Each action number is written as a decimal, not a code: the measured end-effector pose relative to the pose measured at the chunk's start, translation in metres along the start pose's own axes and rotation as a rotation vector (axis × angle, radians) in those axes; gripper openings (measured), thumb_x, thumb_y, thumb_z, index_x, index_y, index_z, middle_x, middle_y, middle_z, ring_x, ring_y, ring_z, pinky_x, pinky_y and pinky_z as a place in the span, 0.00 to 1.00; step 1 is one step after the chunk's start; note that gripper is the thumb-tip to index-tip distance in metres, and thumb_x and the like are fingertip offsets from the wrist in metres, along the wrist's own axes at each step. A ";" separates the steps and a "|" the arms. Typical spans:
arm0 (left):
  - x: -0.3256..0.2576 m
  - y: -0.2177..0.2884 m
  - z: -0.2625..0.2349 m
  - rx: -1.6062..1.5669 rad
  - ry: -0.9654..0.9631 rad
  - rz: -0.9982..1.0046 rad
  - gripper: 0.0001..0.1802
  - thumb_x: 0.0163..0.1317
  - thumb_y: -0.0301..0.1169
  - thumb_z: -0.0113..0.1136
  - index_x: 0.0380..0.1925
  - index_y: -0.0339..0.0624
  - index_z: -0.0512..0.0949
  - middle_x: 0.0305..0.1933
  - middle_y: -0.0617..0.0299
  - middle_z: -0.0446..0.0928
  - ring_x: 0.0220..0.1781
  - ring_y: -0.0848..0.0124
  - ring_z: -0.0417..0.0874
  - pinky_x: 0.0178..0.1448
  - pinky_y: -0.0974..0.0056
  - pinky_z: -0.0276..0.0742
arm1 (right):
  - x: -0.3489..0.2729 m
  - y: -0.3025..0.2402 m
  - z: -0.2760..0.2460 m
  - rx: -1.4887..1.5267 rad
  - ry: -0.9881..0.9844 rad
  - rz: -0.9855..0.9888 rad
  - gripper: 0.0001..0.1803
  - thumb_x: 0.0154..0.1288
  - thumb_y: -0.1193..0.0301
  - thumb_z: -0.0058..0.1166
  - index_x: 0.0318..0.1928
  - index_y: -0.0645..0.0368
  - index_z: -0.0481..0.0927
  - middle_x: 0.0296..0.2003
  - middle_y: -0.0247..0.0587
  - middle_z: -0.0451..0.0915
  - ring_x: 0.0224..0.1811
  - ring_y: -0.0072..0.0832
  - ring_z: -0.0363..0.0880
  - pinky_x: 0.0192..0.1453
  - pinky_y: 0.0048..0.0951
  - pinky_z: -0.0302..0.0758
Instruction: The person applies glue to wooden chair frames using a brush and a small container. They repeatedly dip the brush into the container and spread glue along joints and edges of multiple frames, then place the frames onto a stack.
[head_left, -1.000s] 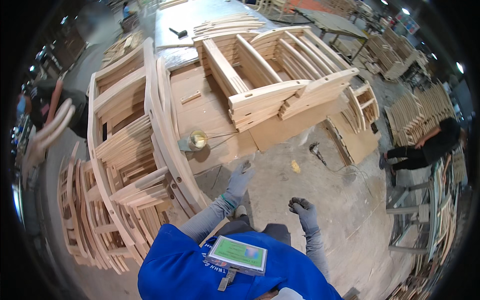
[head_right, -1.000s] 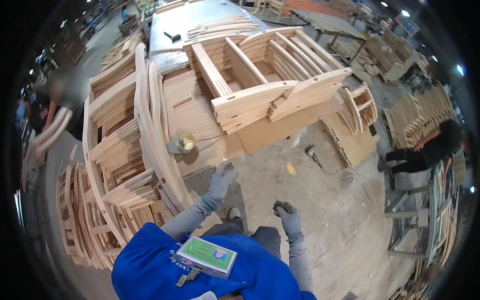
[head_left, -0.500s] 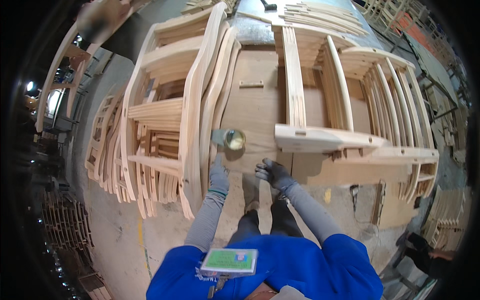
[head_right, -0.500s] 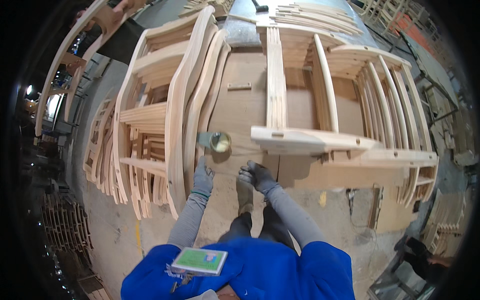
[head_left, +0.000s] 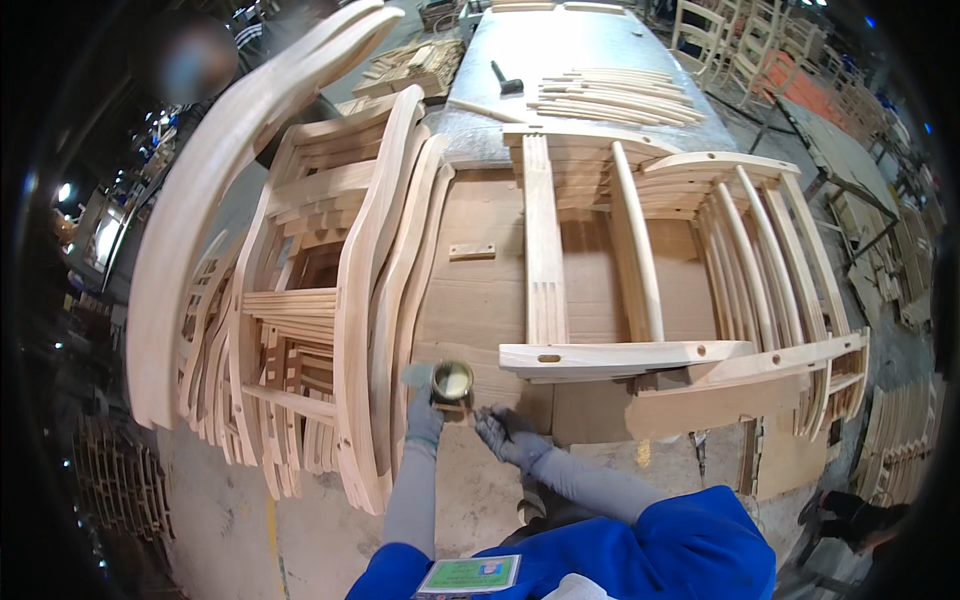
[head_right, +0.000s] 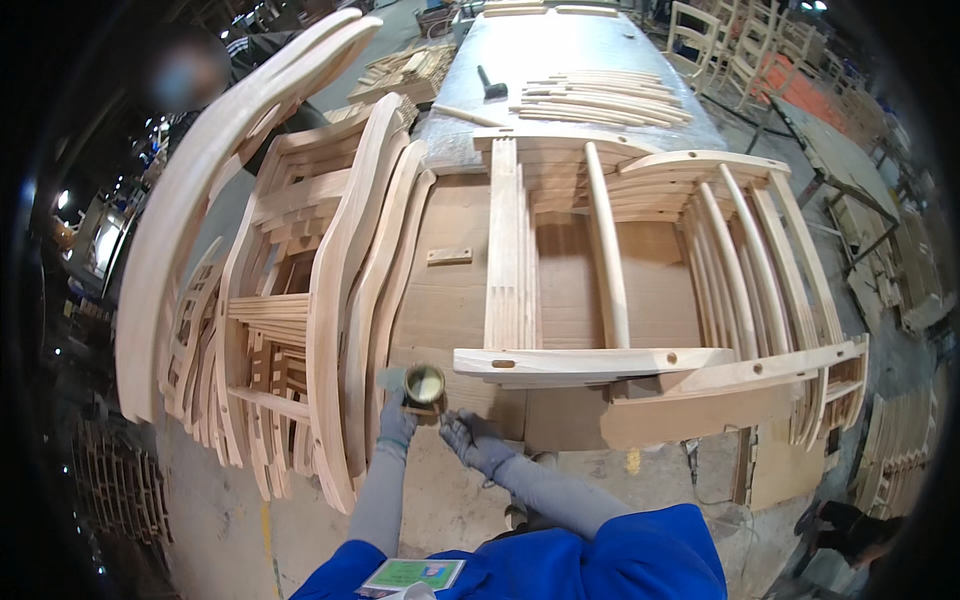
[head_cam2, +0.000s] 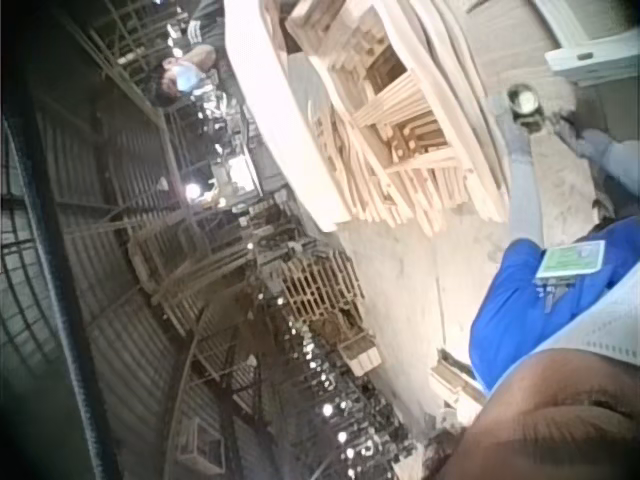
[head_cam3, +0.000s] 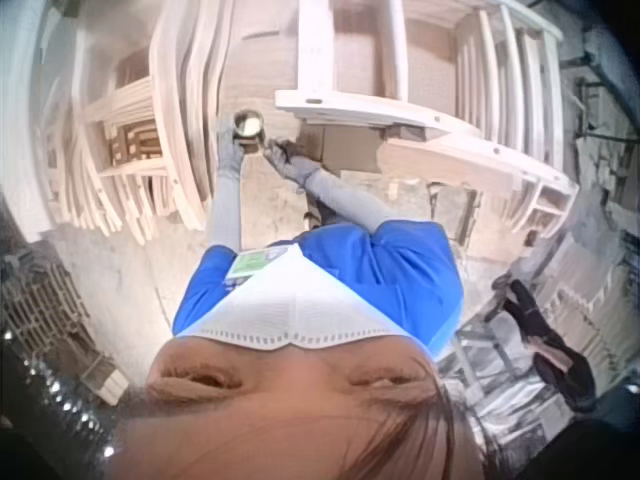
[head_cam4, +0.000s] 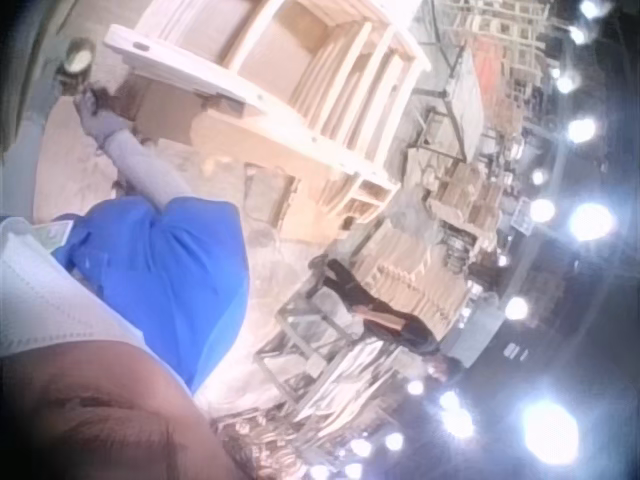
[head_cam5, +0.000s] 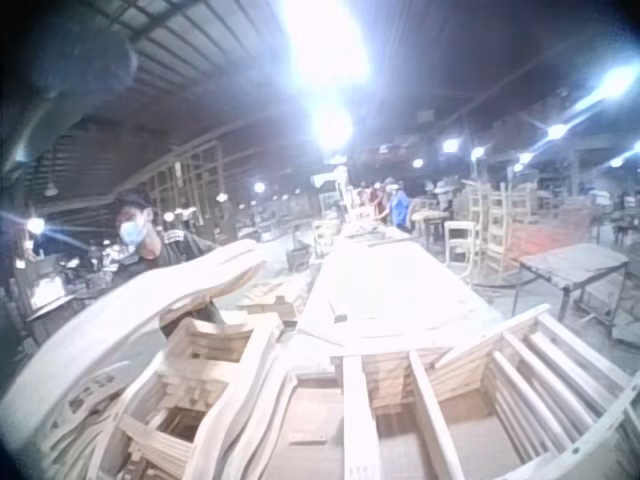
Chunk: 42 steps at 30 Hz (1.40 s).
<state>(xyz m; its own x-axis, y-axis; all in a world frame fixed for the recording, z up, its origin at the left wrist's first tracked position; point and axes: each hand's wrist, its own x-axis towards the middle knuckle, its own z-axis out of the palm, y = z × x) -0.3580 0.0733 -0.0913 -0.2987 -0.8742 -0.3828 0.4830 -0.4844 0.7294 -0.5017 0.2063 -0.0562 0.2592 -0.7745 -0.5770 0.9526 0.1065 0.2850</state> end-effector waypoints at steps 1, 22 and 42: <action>-0.015 -0.007 0.005 -0.032 -0.001 -0.059 0.15 0.68 0.34 0.44 0.50 0.42 0.73 0.52 0.57 0.73 0.53 0.63 0.75 0.57 0.57 0.73 | -0.016 -0.003 -0.002 0.015 -0.034 0.043 0.10 0.69 0.69 0.43 0.41 0.61 0.74 0.36 0.42 0.78 0.41 0.32 0.79 0.45 0.32 0.80; -0.303 0.115 0.143 -0.641 -0.836 -0.306 0.44 0.60 0.64 0.38 0.67 0.45 0.48 0.65 0.34 0.54 0.62 0.39 0.64 0.55 0.41 0.72 | -0.341 0.021 0.059 -0.833 -0.264 -1.045 0.05 0.61 0.78 0.49 0.39 0.60 0.71 0.35 0.45 0.78 0.36 0.32 0.81 0.40 0.32 0.81; -0.209 0.023 0.348 -0.400 -0.551 0.083 0.30 0.70 0.48 0.36 0.60 0.33 0.59 0.58 0.50 0.68 0.59 0.60 0.72 0.60 0.55 0.73 | -0.378 -0.151 0.211 -1.758 -0.629 -1.113 0.10 0.53 0.85 0.58 0.38 0.68 0.76 0.35 0.47 0.80 0.39 0.30 0.81 0.41 0.27 0.80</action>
<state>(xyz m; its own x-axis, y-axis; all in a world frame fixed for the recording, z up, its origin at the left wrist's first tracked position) -0.5706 0.2564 0.2025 -0.5717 -0.8159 0.0866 0.7575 -0.4844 0.4376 -0.7773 0.3515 0.2798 -0.0754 -0.9137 0.3994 -0.1414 -0.3867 -0.9113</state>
